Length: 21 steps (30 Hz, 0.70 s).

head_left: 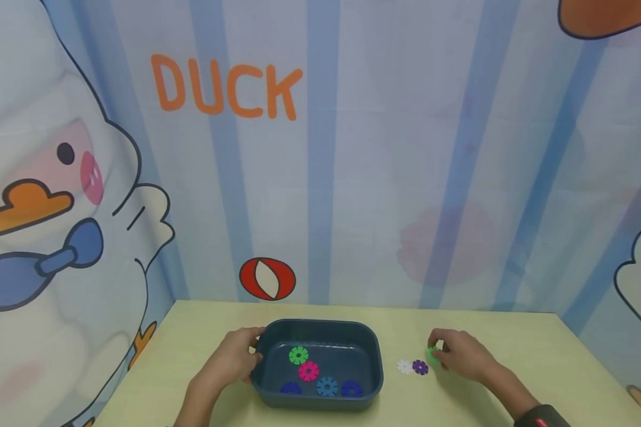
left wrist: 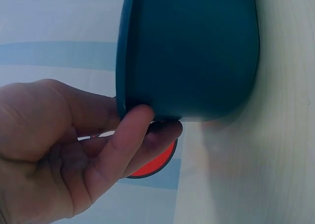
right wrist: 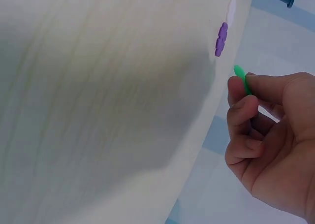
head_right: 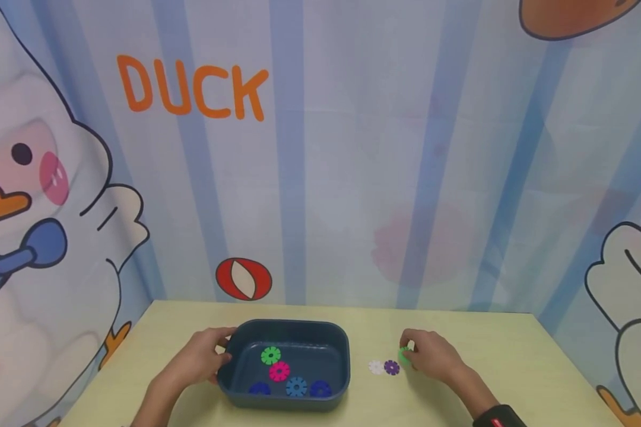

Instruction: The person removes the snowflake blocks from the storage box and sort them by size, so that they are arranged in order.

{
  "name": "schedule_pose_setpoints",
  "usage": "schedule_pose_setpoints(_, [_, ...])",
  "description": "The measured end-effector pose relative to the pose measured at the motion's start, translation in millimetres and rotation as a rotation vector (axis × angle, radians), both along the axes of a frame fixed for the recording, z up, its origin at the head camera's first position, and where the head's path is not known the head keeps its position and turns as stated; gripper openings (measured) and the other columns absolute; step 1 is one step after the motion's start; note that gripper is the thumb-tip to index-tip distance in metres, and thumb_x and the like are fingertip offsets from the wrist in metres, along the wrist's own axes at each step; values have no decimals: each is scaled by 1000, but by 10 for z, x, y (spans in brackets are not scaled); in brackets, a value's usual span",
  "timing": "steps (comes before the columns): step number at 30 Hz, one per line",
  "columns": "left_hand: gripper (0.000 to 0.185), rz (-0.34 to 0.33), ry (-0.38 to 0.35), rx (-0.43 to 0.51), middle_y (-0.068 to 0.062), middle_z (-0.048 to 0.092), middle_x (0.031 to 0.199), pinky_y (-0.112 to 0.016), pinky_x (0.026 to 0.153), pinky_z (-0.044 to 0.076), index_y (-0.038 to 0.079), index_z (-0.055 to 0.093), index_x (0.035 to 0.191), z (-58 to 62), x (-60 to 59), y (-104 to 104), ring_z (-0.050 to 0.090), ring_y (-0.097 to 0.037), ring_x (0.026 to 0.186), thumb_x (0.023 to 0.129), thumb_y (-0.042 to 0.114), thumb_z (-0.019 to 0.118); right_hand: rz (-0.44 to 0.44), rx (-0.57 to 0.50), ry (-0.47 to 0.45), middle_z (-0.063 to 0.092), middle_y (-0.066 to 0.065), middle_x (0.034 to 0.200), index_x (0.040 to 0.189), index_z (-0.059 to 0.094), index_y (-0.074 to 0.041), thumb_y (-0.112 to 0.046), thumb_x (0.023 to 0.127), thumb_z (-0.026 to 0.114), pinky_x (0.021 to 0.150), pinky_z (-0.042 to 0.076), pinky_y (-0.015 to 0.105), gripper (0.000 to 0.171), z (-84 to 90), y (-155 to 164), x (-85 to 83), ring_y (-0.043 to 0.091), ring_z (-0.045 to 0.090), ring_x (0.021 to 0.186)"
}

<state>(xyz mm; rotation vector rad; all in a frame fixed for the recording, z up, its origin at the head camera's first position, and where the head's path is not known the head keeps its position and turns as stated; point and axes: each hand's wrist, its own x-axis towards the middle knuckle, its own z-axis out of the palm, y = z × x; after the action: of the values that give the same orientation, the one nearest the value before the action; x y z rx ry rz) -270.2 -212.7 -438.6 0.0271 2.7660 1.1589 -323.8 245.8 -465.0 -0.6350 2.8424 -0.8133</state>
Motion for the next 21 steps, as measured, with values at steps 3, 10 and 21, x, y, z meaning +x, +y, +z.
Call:
schedule_pose_setpoints(3, [54,-5,3,10,-26,60,123,-29,48,55,-3,47,141,-4,-4,-3,67,-18,67,89,-8,60,12,-5,-57,61,2,65,100,64,-10,-11,96,59,48,41,27,6,-18,18,13,16,53,55])
schedule_pose_setpoints(10, [54,-1,-1,7,-25,60,123,-29,49,55,-3,46,142,-11,1,-5,67,-18,66,89,-7,60,26,20,-95,61,2,64,99,63,-10,-10,96,59,49,42,26,5,-65,16,42,15,52,52])
schedule_pose_setpoints(21, [55,-12,-1,-2,-25,60,122,-29,50,56,-3,46,142,18,-1,1,66,-17,61,90,-6,61,-31,82,-124,60,2,62,98,60,-14,-13,94,63,48,40,27,5,-68,-19,39,14,50,48])
